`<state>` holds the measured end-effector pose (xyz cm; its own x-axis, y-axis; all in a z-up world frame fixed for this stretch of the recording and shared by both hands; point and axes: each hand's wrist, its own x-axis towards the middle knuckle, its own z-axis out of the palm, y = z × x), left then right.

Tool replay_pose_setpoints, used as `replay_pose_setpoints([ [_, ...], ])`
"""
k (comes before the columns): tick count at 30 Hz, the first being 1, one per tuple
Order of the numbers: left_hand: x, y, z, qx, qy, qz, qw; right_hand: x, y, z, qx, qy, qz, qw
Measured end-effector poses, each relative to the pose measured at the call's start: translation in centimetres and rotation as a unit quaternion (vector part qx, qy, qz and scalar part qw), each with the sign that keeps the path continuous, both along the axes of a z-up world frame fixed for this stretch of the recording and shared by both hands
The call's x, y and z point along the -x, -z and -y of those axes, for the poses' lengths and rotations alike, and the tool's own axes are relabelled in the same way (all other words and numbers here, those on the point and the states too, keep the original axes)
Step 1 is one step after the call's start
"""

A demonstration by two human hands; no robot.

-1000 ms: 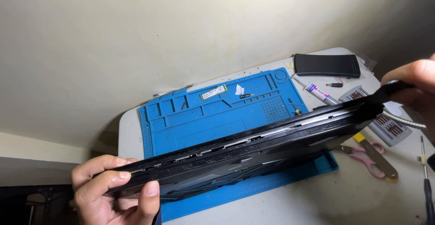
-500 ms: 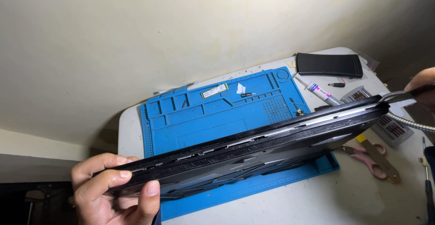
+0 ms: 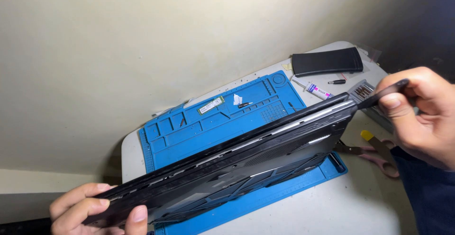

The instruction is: Removing screws and prying open the back cover of a laptop for repair.

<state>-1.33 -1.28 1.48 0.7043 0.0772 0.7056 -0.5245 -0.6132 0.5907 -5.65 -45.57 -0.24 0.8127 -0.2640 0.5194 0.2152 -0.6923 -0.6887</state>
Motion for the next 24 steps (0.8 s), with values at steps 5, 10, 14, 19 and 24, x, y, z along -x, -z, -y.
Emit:
replay_pose_setpoints([
  [5,-0.1,-0.6,-3.1,-0.253,-0.046,-0.011,0.966,-0.1,-0.6,-2.3,-0.145,-0.024,-0.001,0.989],
  [10,-0.4,-2.6,1.8,-0.295,-0.013,-0.01,0.955,-0.1,-0.7,-2.9,-0.135,-0.022,0.018,0.99],
  [14,-0.9,-5.9,9.2,-0.324,0.119,0.098,0.933,-0.2,-1.1,-3.2,-0.117,-0.026,0.027,0.992],
  [19,-1.1,-7.6,15.5,-0.397,0.22,0.103,0.885,-0.6,-0.5,-3.7,-0.262,-0.093,0.026,0.96],
  [24,-0.7,-7.9,19.1,-0.402,0.275,0.106,0.867,-0.8,0.2,-4.6,-0.358,-0.134,0.052,0.923],
])
